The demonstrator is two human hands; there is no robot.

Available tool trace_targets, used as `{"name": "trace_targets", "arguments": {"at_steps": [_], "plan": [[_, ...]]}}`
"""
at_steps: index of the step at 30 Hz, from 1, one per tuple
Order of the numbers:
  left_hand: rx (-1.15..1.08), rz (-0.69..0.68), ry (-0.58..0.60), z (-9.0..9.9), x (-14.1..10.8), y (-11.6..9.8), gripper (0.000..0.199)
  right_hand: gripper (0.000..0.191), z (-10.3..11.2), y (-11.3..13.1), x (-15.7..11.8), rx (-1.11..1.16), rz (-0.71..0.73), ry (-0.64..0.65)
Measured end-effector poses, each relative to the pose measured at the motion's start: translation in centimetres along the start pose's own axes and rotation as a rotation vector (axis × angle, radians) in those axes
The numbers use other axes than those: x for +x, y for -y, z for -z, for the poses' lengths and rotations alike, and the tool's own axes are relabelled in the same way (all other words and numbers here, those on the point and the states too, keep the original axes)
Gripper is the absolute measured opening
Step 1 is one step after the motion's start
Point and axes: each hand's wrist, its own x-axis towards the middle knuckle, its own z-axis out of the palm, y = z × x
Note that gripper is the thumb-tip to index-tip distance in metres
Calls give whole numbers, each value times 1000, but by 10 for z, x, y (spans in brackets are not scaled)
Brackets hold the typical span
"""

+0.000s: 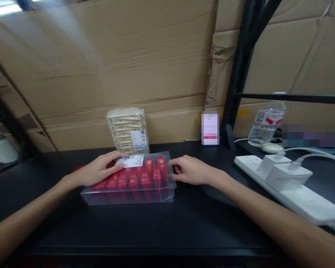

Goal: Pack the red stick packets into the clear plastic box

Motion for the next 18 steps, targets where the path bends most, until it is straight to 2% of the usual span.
{"name": "trace_targets", "arguments": {"at_steps": [5,9,12,15,18], "plan": [[-12,-2,-2,1,-1,-2,44,21,1,0,1,-62,-68,-57],[-37,-1,-3,2,-1,-3,43,25,8,-15,2,-171,-141,-314],[-138,25,-22,0,0,-3,41,27,17,-28,1,-205,-166,-494],[-359,102,-94,-1,4,4,45,30,22,-34,0,-171,-148,-570],[-563,184,-253,1,9,21,60,33,19,-31,2,-116,-99,-559]]}}
